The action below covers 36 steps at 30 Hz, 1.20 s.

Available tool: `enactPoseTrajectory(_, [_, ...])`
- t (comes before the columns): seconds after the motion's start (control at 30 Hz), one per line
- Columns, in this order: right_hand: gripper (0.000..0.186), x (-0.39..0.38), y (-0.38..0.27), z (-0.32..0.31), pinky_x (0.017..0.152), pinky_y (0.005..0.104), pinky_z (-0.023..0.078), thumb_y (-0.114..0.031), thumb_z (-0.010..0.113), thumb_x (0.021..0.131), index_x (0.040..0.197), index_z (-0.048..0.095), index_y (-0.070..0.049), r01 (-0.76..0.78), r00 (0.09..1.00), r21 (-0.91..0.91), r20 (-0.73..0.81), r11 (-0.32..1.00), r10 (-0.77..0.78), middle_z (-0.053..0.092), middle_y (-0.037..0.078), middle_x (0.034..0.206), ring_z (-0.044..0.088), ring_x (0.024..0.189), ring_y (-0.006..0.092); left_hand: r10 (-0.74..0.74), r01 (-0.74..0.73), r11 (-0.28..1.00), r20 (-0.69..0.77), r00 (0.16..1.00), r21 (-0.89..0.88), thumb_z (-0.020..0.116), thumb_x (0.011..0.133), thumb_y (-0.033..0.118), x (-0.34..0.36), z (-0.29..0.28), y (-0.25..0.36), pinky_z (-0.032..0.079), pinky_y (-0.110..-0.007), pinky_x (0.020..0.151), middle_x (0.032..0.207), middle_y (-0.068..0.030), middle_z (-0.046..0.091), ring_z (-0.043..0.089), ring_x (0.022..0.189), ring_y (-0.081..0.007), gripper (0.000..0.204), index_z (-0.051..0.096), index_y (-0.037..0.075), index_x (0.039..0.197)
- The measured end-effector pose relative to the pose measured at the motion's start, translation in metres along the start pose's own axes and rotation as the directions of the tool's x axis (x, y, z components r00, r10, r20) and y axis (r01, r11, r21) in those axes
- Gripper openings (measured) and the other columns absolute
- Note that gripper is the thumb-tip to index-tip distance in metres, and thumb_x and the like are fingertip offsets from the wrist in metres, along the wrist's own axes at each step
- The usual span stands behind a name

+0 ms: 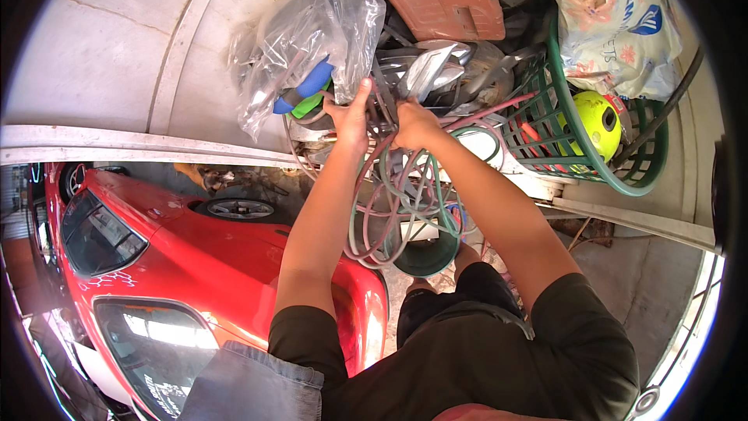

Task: The person moves a fan and then untangles and coils a long red cable and a green cable in a cluttered garage. They handle the cables by hand, separating loops and winding them into neat bundles.

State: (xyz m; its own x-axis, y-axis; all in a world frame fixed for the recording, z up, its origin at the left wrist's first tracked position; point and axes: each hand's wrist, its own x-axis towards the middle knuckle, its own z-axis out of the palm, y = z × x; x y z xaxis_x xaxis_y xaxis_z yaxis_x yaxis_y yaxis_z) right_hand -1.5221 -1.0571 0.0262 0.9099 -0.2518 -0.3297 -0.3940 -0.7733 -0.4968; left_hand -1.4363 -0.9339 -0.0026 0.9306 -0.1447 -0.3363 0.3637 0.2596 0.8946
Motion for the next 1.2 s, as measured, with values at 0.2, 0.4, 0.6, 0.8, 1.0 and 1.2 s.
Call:
enactPoseTrajectory(0.2, [0.078,-0.02,0.003,0.028,0.096,0.0535,0.05,-0.012,0.086,0.067,0.136,0.05,0.0,0.198,0.968,-0.015,-0.155,0.98,-0.198,0.045,0.018,0.145,0.063,0.116,0.0406,-0.183,0.165,0.972,0.103,0.978,0.168,0.089,0.079,0.01,0.002,0.009,-0.003,0.054,-0.045,0.091,0.116,-0.0123,0.067,0.067,0.103,-0.0275,0.053,0.06,0.0,0.122])
enactPoseTrajectory(0.4, [0.124,-0.04,0.002,0.013,0.103,0.0522,0.048,-0.038,0.096,0.063,0.157,0.025,0.002,0.323,0.883,0.063,-0.379,0.944,-0.277,0.03,0.025,0.157,0.057,0.125,0.0462,-0.237,0.239,0.968,-0.037,0.971,0.07,0.075,0.076,0.007,0.01,0.042,0.115,0.05,-0.038,0.066,0.076,-0.0024,0.053,0.049,0.062,-0.023,0.022,0.061,0.01,0.093])
enactPoseTrajectory(0.6, [0.124,-0.038,-0.001,-0.006,0.103,0.0532,0.045,-0.058,0.089,0.068,0.16,0.024,-0.006,0.237,0.936,0.124,-0.296,0.964,-0.192,0.036,0.024,0.155,0.058,0.125,0.0434,0.028,-0.052,0.992,0.206,0.978,0.112,0.062,0.08,-0.001,-0.007,0.039,0.268,0.038,-0.027,0.049,0.07,0.0013,0.047,0.041,0.055,-0.0104,0.017,0.053,0.011,0.086])
enactPoseTrajectory(0.8, [0.106,-0.046,0.001,-0.007,0.099,0.0521,0.047,-0.057,0.085,0.074,0.154,0.038,-0.005,0.346,0.852,0.013,-0.423,0.938,-0.308,0.06,0.02,0.132,0.062,0.117,0.0384,0.243,-0.357,0.886,0.359,0.901,0.296,0.063,0.078,0.0,-0.084,0.047,0.329,0.036,-0.028,0.05,0.065,-0.0032,0.051,0.044,0.054,-0.0126,0.01,0.055,0.003,0.072])
enactPoseTrajectory(1.0, [0.105,-0.098,-0.036,-0.033,0.094,0.05,0.052,-0.042,0.087,0.074,0.158,0.032,-0.01,0.583,0.676,0.18,-0.648,0.792,-0.351,0.06,0.019,0.131,0.061,0.115,0.0435,0.32,-0.636,0.65,0.608,0.726,0.417,0.066,0.078,0.006,-0.17,0.053,0.379,0.037,-0.026,0.053,0.069,-0.0033,0.059,0.049,0.056,-0.0103,0.006,0.062,0.002,0.079])
enactPoseTrajectory(1.2, [0.125,-0.128,-0.042,-0.052,0.082,0.0488,0.054,-0.036,0.091,0.072,0.164,0.011,-0.012,0.662,0.73,0.295,-0.463,0.689,-0.503,0.06,0.017,0.139,0.068,0.094,0.0394,0.308,-0.689,0.215,0.621,0.721,0.692,0.075,0.076,0.016,-0.184,0.032,0.327,0.053,-0.033,0.07,0.081,-0.0081,0.071,0.064,0.076,-0.0148,0.042,0.071,-0.006,0.112])
